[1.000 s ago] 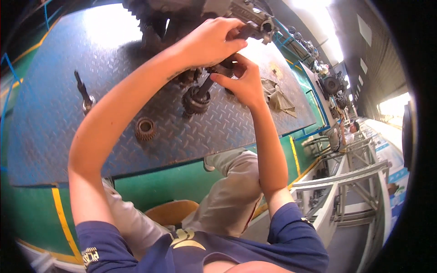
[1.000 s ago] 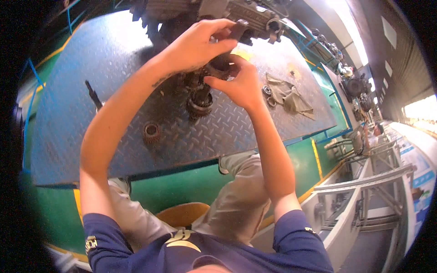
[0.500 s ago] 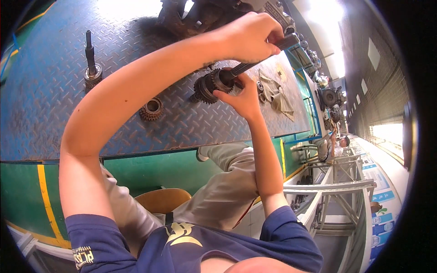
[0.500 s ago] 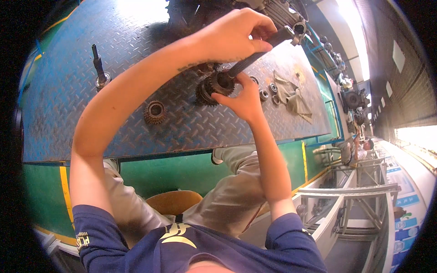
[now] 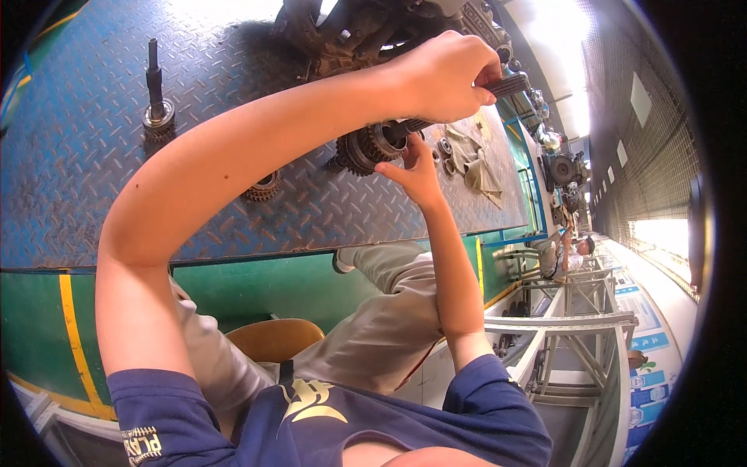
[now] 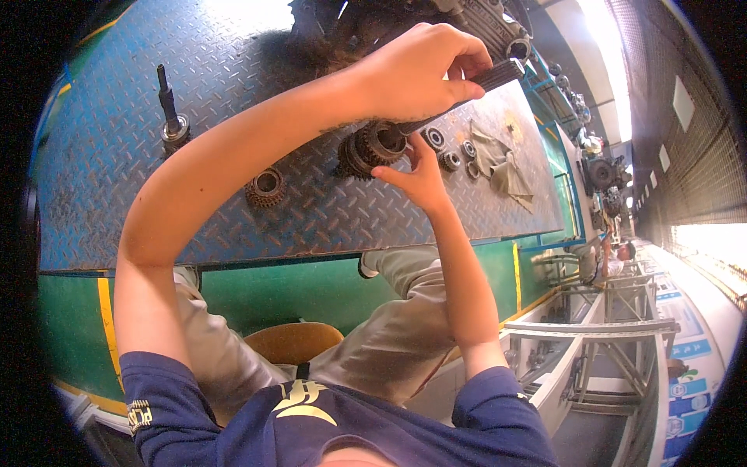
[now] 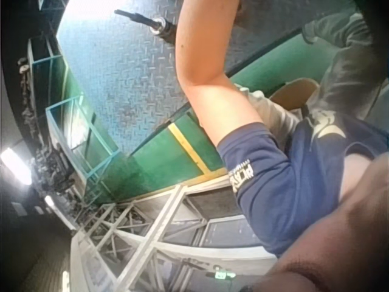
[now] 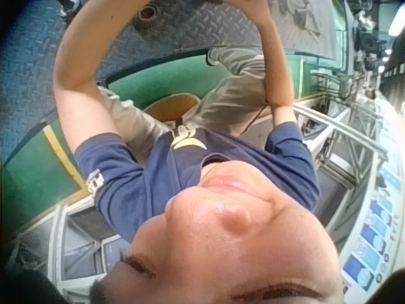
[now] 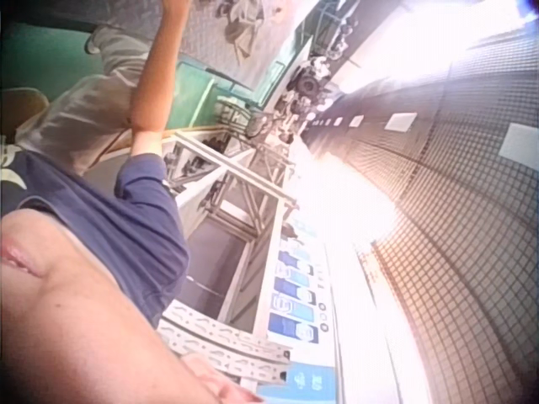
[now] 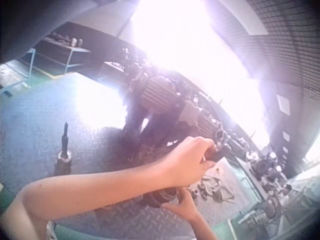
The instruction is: The person slides gears and bearings onto a metal shaft on a workbench. They pick up components one by one from the surface and stack them onto the vertical shaft while an engine assembly sits nearby.
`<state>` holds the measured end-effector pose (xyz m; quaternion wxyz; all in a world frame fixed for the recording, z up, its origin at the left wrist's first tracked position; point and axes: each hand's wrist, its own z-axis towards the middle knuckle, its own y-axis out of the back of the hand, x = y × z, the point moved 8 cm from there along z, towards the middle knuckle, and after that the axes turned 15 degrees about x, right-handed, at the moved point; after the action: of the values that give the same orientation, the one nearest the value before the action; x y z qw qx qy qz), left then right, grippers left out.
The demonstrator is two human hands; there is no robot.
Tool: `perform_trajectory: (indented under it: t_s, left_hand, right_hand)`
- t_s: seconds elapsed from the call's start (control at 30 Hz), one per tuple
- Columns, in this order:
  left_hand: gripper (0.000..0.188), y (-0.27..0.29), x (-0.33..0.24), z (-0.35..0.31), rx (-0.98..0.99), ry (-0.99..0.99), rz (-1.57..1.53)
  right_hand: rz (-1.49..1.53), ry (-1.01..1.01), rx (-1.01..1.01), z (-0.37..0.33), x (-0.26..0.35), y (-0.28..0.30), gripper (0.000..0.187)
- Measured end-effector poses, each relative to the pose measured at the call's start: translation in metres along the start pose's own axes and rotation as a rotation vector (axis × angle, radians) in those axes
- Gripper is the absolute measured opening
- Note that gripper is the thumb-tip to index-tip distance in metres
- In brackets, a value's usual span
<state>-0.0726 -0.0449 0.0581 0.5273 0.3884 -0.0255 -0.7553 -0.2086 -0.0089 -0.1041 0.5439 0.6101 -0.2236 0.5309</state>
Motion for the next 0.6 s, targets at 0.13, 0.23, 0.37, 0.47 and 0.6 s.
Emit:
perform_trajectory:
  t_s: [0.13,0.23,0.37,0.47,0.6]
  left_hand:
    - [0.028,0.003,-0.002,-0.002,-0.029,-0.015,0.029]
    - [0.031,0.004,0.003,-0.002,-0.007,0.004,0.051]
    - [0.033,0.003,0.01,0.003,0.031,0.021,0.078]
    - [0.025,0.006,0.009,0.005,-0.041,0.007,0.039]
    - [0.027,0.011,0.008,-0.001,-0.053,0.033,0.089]
  right_hand:
    - [0.021,-0.014,0.015,0.001,-0.006,0.001,0.079]
    - [-0.014,0.04,0.006,0.003,0.001,0.0,0.075]
    - [0.073,0.108,-0.06,0.004,0.013,0.003,0.069]
    - [0.147,0.128,-0.132,0.004,0.02,0.007,0.065]
    - [0.245,0.202,-0.233,0.008,0.032,0.018,0.059]
